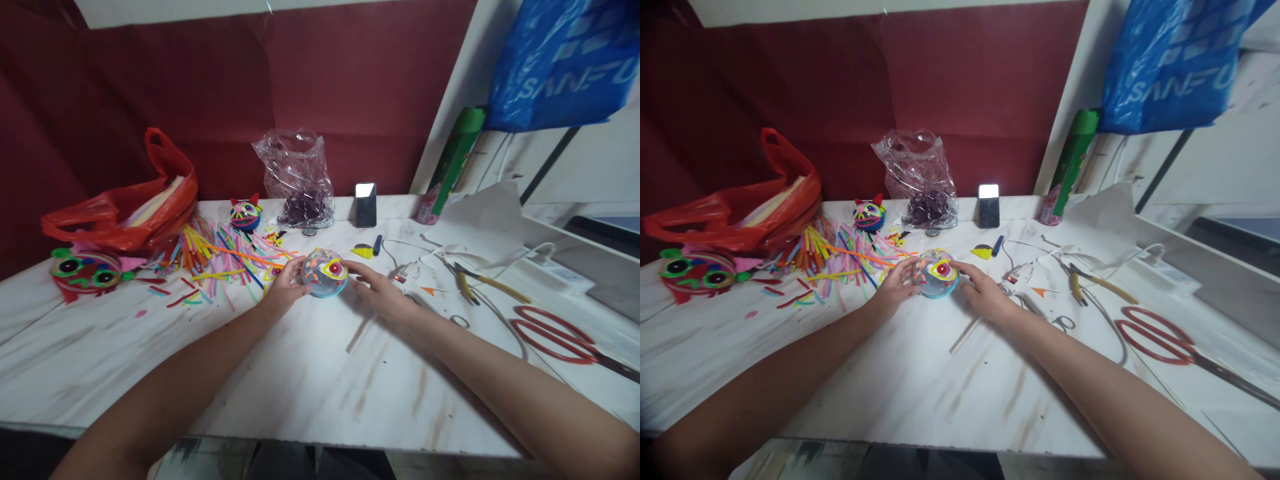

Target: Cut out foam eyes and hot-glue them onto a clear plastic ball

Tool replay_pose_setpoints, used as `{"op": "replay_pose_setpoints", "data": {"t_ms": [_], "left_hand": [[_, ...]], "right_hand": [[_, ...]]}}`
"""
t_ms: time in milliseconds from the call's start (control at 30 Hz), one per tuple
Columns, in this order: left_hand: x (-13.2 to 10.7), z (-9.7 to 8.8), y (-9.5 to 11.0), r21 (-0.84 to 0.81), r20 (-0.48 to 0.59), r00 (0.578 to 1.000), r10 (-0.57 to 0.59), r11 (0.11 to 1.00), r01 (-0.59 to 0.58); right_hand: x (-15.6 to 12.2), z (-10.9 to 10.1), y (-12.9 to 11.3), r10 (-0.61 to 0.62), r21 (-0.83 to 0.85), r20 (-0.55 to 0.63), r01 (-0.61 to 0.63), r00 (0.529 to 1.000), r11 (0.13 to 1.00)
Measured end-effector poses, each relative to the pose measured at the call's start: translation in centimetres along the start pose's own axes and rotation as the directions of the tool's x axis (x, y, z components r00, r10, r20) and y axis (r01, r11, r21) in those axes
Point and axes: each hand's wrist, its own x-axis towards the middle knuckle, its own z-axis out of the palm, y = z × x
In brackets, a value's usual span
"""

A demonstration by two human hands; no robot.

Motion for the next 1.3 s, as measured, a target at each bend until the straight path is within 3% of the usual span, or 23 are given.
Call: {"op": "replay_pose_setpoints", "data": {"t_ms": [1300], "left_hand": [[0.07, -0.16, -0.06, 0.011, 0.027, 1.0, 0.012, 1.0, -0.013]], "right_hand": [[0.03, -0.03, -0.11, -0.005, -0.007, 0.0, 0.005, 1.0, 1.0]]}}
